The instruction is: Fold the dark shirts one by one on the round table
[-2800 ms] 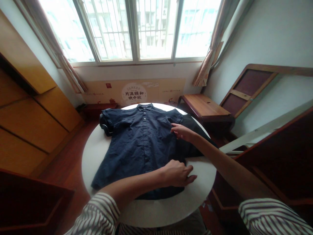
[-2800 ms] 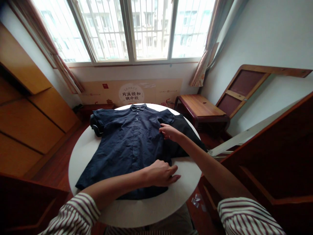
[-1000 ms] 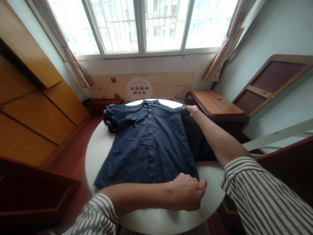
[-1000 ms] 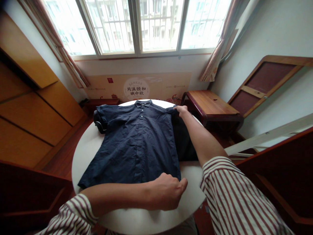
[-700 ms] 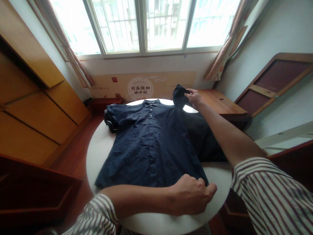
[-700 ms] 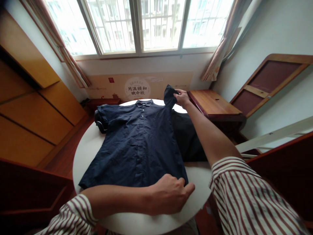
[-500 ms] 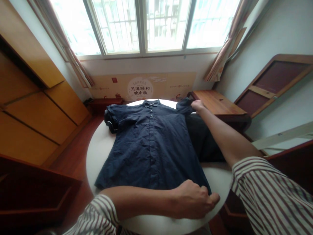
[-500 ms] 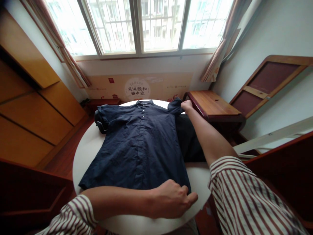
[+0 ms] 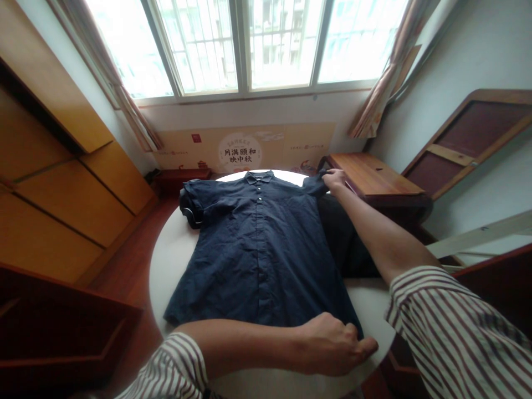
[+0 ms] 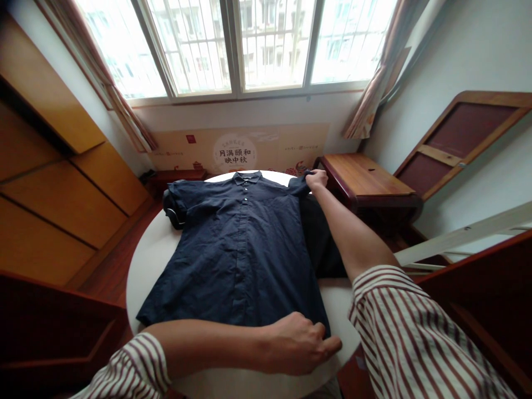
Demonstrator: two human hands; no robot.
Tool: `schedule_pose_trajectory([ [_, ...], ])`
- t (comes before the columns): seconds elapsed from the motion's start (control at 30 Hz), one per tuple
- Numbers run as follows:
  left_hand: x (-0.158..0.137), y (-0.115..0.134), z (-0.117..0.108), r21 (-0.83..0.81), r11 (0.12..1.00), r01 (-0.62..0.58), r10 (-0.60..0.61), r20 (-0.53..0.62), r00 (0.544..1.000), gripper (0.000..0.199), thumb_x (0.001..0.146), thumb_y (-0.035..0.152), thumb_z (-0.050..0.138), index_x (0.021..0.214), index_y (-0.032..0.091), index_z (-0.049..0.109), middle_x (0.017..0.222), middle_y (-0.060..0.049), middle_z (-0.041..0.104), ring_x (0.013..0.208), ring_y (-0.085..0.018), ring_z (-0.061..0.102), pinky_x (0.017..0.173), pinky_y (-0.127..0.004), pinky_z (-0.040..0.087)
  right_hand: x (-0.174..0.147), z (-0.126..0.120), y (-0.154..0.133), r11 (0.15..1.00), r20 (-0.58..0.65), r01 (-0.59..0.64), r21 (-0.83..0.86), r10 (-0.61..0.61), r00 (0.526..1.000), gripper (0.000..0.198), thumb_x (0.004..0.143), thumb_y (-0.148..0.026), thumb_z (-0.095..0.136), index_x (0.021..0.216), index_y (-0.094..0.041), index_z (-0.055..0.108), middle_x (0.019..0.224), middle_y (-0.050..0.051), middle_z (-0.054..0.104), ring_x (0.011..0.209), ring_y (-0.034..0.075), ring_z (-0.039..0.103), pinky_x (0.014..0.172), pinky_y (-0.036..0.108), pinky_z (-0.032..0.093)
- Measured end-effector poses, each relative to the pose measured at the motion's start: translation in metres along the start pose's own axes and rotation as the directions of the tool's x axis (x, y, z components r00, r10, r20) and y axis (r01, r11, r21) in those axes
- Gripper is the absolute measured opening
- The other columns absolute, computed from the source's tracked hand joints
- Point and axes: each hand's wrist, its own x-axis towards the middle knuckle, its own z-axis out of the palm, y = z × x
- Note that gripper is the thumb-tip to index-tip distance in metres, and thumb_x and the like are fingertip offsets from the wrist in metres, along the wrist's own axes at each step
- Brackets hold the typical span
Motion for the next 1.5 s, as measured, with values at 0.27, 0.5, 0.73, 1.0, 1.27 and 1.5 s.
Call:
schedule_pose_trajectory([
  [0.27,-0.001,0.001,0.002,0.009,1.000,-0.003,0.003,-0.014,1.000,0.020,0.098,0.017,0.038,0.116,0.015,0.047,0.075,-0.003,0.061,0.052,-0.017,0.062,0.037,-0.026,0.023,-0.071,0.028,-0.044,0.407,0.614,0.789,-0.460,-0.496,0.614,0.035,0.081,-0.018,0.066,0.116,-0.017,0.070,0.121,0.013,0.061,0.103,0.029,0.062,0.091,0.036,0.048],
  [0.5,-0.002,0.000,0.003,-0.015,0.998,-0.059,0.058,-0.030,0.998,0.028,0.101,0.018,0.032,0.126,0.019,0.043,0.077,-0.002,0.061,0.054,-0.017,0.062,0.037,-0.027,0.027,-0.127,0.052,-0.019,0.193,0.834,0.888,-0.417,-0.307,0.458,0.038,0.092,-0.039,0.058,0.116,-0.012,0.069,0.127,0.020,0.061,0.116,0.032,0.058,0.097,0.038,0.045],
  [0.73,-0.001,0.011,0.000,-0.166,0.984,-0.065,0.073,0.042,0.996,0.030,0.098,0.023,0.041,0.128,0.021,0.042,0.081,-0.002,0.065,0.062,-0.019,0.067,0.037,-0.027,0.029,-0.153,0.050,0.012,0.164,0.811,0.844,-0.510,-0.236,0.536,0.063,0.098,-0.050,0.042,0.143,-0.006,0.047,0.151,0.026,0.040,0.143,0.038,0.033,0.116,0.056,0.019],
  [1.0,-0.031,-0.008,-0.099,-0.318,0.948,-0.006,-0.014,-0.061,0.998,0.022,0.094,0.032,0.051,0.113,0.025,0.059,0.096,-0.004,0.073,0.079,-0.018,0.069,0.055,-0.026,0.044,-0.249,0.020,0.011,0.249,0.858,0.954,-0.164,-0.440,0.263,0.048,0.096,-0.037,0.051,0.135,-0.009,0.059,0.134,0.019,0.061,0.121,0.029,0.060,0.101,0.040,0.048],
  [1.27,-0.167,-0.221,-0.159,-0.329,0.266,0.906,-0.906,-0.405,0.119,0.026,0.093,0.030,0.051,0.096,0.012,0.070,0.100,-0.012,0.073,0.093,-0.023,0.067,0.084,-0.027,0.047,-0.345,0.021,-0.003,0.262,0.833,0.950,0.168,-0.553,0.005,0.051,0.097,-0.048,0.049,0.136,-0.016,0.056,0.139,0.017,0.057,0.125,0.029,0.056,0.103,0.049,0.044],
  [1.5,-0.232,-0.294,-0.152,-0.394,-0.074,0.916,-0.913,-0.343,-0.221,0.029,0.089,0.032,0.060,0.103,0.008,0.068,0.112,-0.019,0.070,0.107,-0.027,0.064,0.090,-0.030,0.046,-0.421,0.074,-0.034,0.248,0.842,0.948,0.201,-0.539,-0.038,0.065,0.082,-0.075,0.053,0.103,-0.014,0.062,0.099,0.014,0.064,0.090,0.029,0.062,0.071,0.040,0.053],
])
